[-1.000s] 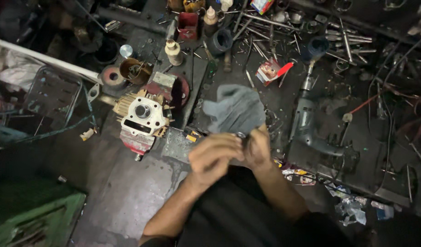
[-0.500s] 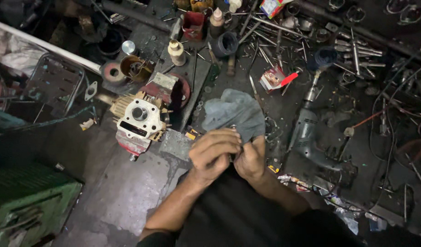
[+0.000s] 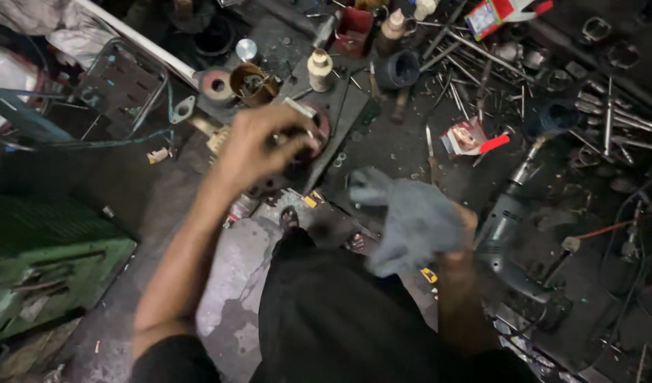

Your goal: The person cleans a small engine component clamped in a bench vise using a rag. They repeatedly wipe the exterior surfaces and openings of the part, then remove it from the vise and continue wiping it by hand.

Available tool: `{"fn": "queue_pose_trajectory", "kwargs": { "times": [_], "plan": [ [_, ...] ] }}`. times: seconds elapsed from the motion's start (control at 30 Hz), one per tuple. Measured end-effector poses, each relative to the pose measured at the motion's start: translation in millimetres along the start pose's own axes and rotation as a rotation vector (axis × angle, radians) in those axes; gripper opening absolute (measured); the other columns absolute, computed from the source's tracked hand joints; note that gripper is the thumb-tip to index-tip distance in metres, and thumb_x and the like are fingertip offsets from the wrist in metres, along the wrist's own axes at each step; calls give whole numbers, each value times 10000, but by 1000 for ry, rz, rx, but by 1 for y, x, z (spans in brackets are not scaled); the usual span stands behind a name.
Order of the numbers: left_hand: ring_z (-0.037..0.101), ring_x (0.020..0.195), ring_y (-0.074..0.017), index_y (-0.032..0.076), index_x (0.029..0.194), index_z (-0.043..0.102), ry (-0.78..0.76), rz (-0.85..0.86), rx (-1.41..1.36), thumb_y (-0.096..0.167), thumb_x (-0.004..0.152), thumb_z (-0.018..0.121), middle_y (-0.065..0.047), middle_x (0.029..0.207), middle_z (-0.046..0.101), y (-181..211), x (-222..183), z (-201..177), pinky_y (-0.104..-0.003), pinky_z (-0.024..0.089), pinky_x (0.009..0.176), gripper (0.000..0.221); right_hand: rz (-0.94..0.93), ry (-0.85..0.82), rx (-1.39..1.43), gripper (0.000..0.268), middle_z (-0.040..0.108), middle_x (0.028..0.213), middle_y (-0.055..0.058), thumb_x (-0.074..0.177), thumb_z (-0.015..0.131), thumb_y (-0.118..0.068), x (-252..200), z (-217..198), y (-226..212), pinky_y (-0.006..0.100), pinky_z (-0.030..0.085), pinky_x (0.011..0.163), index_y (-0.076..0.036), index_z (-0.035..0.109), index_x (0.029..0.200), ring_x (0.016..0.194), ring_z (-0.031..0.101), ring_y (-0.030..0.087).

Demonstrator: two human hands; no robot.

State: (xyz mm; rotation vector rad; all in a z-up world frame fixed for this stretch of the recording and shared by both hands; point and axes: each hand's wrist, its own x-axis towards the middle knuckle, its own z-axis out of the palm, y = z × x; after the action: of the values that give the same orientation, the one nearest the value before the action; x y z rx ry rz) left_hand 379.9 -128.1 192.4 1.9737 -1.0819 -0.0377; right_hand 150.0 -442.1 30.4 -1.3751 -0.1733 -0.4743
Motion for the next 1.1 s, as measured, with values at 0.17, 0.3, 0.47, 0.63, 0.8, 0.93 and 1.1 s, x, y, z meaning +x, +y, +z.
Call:
{"fn": "queue_pose_trajectory", "kwargs": {
  "times": [0.17,0.3,0.47,0.63,0.8,0.93,1.1],
  "plan": [
    [704,816,-328,25,1023,717,-71,54,212,111,833,842,-152,920,732,-75,35,-16,-424,546,741,243,-33,271,94,293,677,980,73,1027,622,-240,-9,26,3,285,526,782,39,625,1115,858,647,153],
    [721,829,-320,10,1017,710,-214,-13,208,109,836,834,-158,913,739,-98,47,-17,-425,548,745,240,36,347,48,349,676,1028,92,1034,598,-274,-7,59,1,299,542,822,51,595,1164,898,657,183],
    [735,891,-281,-6,1126,683,-94,31,3,79,830,823,-143,1022,738,-95,33,-36,-378,563,777,338,85,519,-48,422,675,1088,115,1043,569,-315,-15,71,23,317,562,872,66,558,1225,948,670,221],
    [718,939,-188,-5,1126,680,592,-117,-174,26,1009,760,-100,1077,725,-97,-59,-52,-315,591,838,145,-350,596,-825,514,663,1195,139,1033,545,-314,-38,56,45,308,583,916,97,490,1337,1003,675,249],
    [546,712,-144,6,981,616,1099,-476,-367,189,1050,641,-45,920,563,-156,-143,-7,-279,468,613,197,99,189,100,470,576,1304,192,977,556,-238,-20,65,23,366,444,1015,101,559,1304,1170,537,311],
    [563,1167,-213,22,1419,532,386,-857,-892,498,952,643,-112,1338,630,-196,-168,30,-338,439,950,676,370,-303,44,458,465,1452,243,984,538,-179,37,123,5,402,316,1111,110,563,1339,1347,391,367],
    [539,1354,-313,-18,1545,338,309,-828,-1205,460,841,773,-206,1475,529,-200,-167,48,-399,446,1117,955,440,-614,-386,462,320,1614,306,999,525,-125,96,186,-12,445,173,1206,114,547,1394,1535,209,429]
  ]
}}
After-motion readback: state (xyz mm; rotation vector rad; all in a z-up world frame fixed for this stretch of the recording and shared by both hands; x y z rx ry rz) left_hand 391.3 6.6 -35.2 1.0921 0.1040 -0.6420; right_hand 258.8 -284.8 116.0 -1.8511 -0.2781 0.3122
